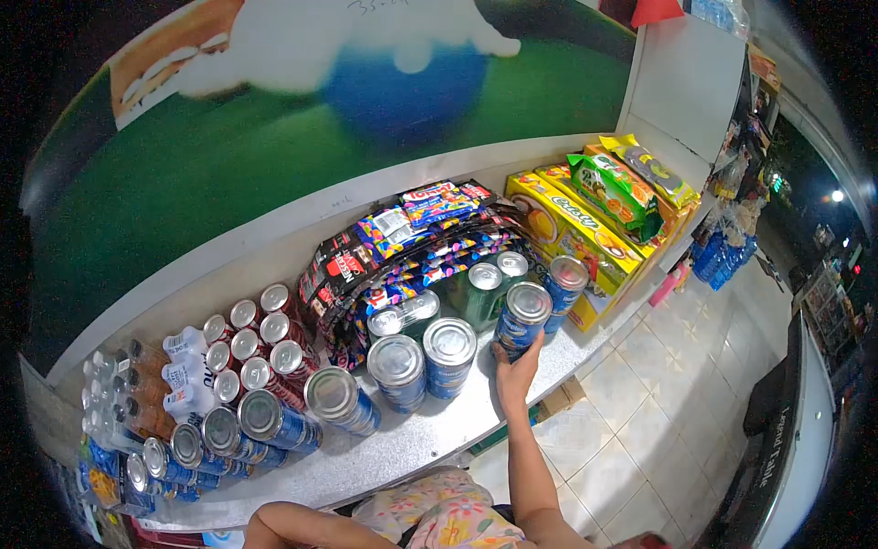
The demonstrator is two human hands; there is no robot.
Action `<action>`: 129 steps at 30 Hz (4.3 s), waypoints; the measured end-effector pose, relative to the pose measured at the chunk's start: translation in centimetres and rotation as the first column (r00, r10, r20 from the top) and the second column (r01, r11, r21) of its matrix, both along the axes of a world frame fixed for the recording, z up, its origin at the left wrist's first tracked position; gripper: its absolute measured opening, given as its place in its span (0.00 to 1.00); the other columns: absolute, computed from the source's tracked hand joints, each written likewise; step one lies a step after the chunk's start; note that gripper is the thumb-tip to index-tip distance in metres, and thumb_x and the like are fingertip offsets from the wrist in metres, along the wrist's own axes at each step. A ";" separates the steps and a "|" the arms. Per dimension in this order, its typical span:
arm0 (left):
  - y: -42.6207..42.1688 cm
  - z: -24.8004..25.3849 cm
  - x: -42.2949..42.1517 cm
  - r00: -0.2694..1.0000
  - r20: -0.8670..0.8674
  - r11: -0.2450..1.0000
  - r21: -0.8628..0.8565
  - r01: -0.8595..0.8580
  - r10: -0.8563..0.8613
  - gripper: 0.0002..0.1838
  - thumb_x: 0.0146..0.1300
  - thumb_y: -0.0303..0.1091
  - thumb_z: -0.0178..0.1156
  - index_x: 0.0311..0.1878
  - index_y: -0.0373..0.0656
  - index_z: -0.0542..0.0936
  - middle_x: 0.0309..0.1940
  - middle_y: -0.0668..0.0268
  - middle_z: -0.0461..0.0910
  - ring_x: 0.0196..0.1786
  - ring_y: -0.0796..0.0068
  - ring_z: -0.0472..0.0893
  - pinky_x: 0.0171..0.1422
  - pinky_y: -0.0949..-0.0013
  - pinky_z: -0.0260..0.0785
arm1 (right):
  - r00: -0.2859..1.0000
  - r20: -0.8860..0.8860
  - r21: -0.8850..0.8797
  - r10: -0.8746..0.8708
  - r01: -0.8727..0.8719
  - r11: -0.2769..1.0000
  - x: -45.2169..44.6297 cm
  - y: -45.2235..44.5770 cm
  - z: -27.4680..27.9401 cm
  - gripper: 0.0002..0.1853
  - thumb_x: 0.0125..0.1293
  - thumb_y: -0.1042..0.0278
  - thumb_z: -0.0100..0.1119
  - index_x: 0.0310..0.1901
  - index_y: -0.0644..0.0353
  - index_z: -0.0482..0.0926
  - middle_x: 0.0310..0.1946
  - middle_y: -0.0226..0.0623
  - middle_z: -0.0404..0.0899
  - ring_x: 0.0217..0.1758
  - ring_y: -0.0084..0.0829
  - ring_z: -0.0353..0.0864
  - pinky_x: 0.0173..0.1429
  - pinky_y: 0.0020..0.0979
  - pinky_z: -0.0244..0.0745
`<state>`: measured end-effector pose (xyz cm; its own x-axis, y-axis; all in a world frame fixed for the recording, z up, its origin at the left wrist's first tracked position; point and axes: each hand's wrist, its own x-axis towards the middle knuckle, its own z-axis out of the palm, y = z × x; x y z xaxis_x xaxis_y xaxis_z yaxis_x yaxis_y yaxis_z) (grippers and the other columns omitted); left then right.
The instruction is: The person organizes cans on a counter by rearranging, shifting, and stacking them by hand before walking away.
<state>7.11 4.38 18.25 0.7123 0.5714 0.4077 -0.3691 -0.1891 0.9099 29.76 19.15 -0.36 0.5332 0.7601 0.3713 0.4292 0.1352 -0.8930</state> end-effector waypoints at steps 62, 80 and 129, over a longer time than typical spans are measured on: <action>1.7 -8.5 -3.2 0.064 0.240 -0.075 0.530 -0.845 0.969 0.40 0.50 0.28 0.67 0.66 0.40 0.58 0.70 0.47 0.54 0.72 0.51 0.56 0.74 0.53 0.47 | 0.993 0.067 0.276 -0.095 0.073 0.958 0.4 -0.4 0.1 0.41 0.57 0.65 0.68 0.68 0.67 0.55 0.64 0.55 0.61 0.66 0.48 0.64 0.69 0.41 0.60; 2.3 -18.4 -3.8 0.034 -0.135 0.050 0.115 -0.992 0.990 0.48 0.48 0.30 0.71 0.70 0.33 0.56 0.65 0.51 0.63 0.67 0.59 0.65 0.73 0.62 0.50 | 0.895 -0.039 0.076 0.445 -0.441 0.894 -7.1 -5.1 2.0 0.51 0.50 0.56 0.74 0.69 0.69 0.52 0.57 0.57 0.71 0.61 0.47 0.73 0.64 0.38 0.66; 3.0 -19.8 -3.7 0.047 -0.115 0.048 0.009 -0.999 0.992 0.46 0.44 0.30 0.75 0.65 0.32 0.61 0.59 0.53 0.69 0.61 0.61 0.70 0.69 0.62 0.57 | 0.943 0.325 0.508 0.067 -0.233 0.829 -4.5 -5.9 3.8 0.36 0.54 0.49 0.69 0.56 0.67 0.68 0.48 0.49 0.73 0.53 0.48 0.71 0.59 0.42 0.65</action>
